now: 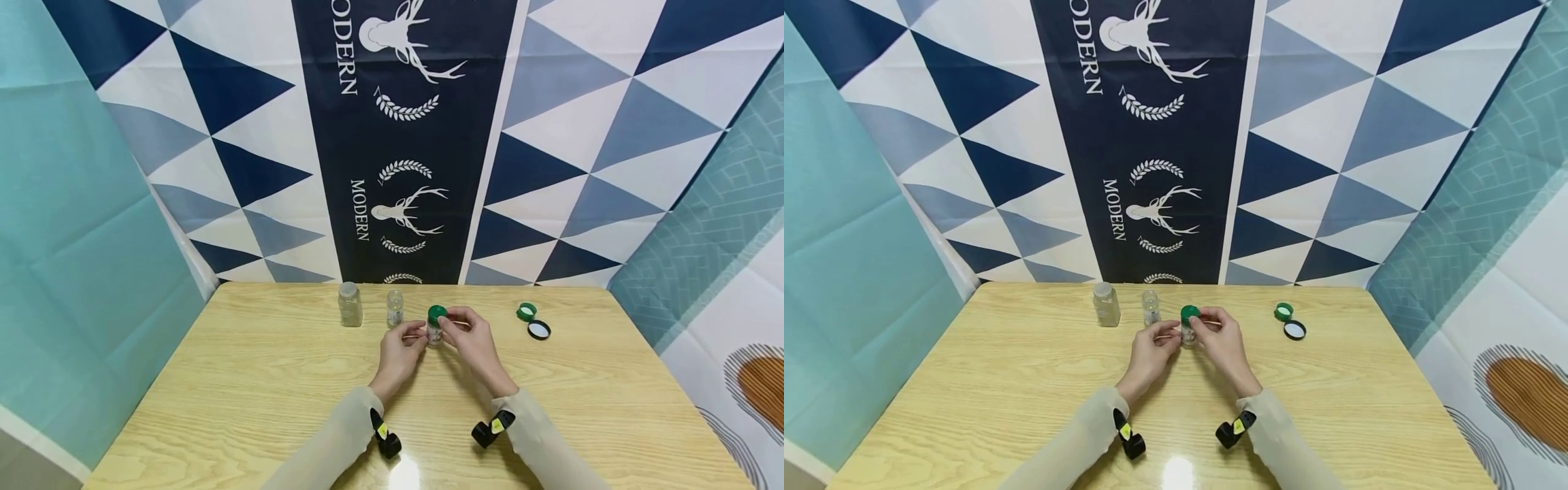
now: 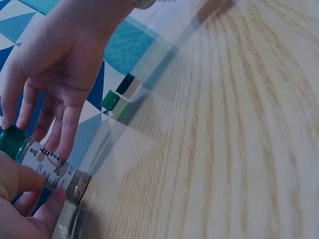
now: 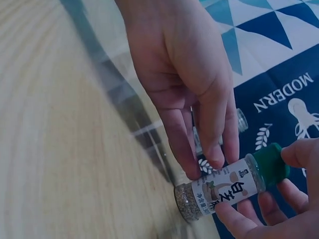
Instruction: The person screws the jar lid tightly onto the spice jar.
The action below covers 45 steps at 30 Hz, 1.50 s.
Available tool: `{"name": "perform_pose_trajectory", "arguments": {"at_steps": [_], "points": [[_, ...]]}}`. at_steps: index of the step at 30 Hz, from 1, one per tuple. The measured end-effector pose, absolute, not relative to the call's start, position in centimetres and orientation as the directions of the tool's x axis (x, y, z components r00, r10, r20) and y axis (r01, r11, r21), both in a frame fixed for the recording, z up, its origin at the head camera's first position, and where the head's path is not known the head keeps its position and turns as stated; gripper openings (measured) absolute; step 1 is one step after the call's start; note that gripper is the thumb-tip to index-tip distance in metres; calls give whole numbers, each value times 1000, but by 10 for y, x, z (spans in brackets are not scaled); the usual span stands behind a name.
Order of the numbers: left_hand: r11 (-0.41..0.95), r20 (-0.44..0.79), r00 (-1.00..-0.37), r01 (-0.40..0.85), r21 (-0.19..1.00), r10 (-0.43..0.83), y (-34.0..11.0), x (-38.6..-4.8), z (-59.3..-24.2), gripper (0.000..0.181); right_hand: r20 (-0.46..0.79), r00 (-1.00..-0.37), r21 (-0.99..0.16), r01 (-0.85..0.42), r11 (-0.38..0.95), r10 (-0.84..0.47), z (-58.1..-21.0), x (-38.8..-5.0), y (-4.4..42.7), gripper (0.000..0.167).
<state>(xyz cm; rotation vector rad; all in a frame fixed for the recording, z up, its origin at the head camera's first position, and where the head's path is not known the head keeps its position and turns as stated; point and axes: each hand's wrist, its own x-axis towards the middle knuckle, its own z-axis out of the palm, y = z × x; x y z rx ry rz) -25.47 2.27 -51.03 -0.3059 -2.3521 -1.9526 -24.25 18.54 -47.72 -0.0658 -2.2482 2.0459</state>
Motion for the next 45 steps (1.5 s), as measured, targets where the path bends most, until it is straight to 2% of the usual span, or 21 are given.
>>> {"name": "perform_pose_trajectory", "arguments": {"at_steps": [7,12,20,26,33,36,39,45], "points": [[128,157,-980,172,977,121,27,-257,-512,23,51,-990,-994,-38,102,133,-476,-253,186,37],[46,124,-982,132,990,146,32,-258,-515,23,56,-987,-994,-40,106,152,-475,-257,188,40],[-56,-7,-972,-21,998,237,42,-261,-510,52,67,-979,-986,-35,165,191,-475,-261,197,46],[-37,-19,-962,-31,999,271,41,-266,-502,69,77,-985,-987,-54,151,155,-474,-271,201,44],[7,-24,-951,-23,1000,309,39,-275,-497,79,103,-989,-965,-73,252,109,-473,-282,212,49],[41,-19,-947,-6,999,321,38,-278,-496,84,93,-992,-964,-67,258,91,-474,-287,214,54],[88,-29,-945,0,996,325,37,-281,-496,85,77,-994,-964,-54,259,77,-477,-290,214,56],[187,-75,-943,-14,982,324,37,-283,-498,74,67,-992,-966,-38,254,103,-481,-296,208,56]]}}
